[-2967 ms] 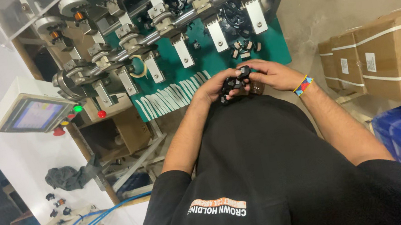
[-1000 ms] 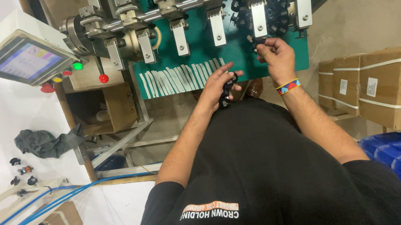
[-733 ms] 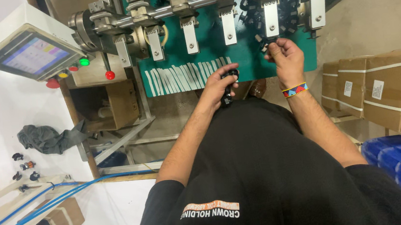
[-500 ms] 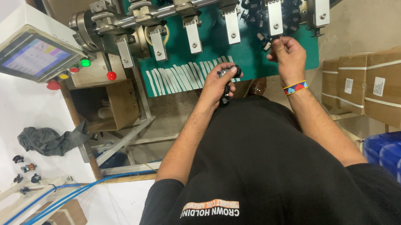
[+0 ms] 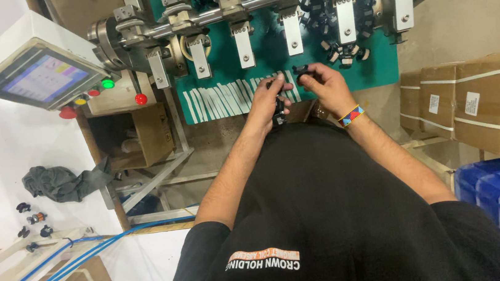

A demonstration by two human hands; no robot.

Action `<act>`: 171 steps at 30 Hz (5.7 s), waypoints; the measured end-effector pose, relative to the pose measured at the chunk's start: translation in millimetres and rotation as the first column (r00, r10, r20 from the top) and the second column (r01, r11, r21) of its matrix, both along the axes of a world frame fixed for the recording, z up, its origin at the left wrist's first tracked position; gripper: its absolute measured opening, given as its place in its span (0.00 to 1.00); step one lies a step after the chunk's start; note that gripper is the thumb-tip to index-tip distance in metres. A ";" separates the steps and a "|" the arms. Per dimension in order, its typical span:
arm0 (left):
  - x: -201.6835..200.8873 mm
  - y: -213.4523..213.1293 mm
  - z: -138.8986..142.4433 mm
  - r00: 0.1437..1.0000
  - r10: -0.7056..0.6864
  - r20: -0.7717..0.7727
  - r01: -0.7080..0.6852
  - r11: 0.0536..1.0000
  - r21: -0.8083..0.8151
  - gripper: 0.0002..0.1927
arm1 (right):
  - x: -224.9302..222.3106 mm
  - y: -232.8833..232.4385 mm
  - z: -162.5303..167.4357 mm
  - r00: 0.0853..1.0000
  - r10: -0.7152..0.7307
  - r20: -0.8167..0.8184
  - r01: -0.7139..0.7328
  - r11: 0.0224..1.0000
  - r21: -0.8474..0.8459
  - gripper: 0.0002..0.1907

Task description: The person stands at an industrial machine, picks up small black cylindrical components one at a time, and fits them into the machine's fixtures on the green work surface. They occasionally adjust parts already seated in the machine and operate the machine's lever and controls.

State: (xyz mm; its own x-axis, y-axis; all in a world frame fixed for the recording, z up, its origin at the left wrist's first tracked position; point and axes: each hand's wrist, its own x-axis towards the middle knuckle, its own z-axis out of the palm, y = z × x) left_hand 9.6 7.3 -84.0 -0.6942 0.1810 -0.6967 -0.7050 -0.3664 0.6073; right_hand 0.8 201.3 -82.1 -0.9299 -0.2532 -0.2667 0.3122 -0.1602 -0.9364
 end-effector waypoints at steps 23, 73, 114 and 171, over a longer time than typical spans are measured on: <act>10.1 -46.3 -3.2 0.991 -0.120 -0.060 0.126 0.985 0.120 0.26 | 6.9 -36.2 2.4 0.956 0.240 -0.169 -0.148 0.892 0.427 0.23; 36.9 -214.3 -25.2 0.980 0.072 0.185 -0.134 0.929 0.345 0.19 | -7.2 -216.1 -15.7 0.954 -0.156 0.256 0.191 0.975 -0.116 0.09; 133.7 -309.0 -77.7 0.360 -0.928 0.097 0.090 -0.069 -0.994 0.14 | -17.2 -215.0 -50.9 0.828 0.561 -0.020 -0.383 0.590 0.711 0.19; -109.3 -212.7 113.5 0.957 0.282 -0.075 -0.236 0.599 -0.765 0.23 | -248.0 296.7 124.9 0.978 0.032 -0.208 0.111 0.762 0.638 0.28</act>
State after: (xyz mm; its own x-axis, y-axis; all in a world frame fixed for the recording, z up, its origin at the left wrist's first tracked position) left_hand -99.8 -205.4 29.5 -0.5878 -0.6096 -0.5319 -0.6916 0.0375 0.7213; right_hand -247.2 498.0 42.8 -0.9848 -0.0505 -0.1659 0.1198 0.4932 -0.8616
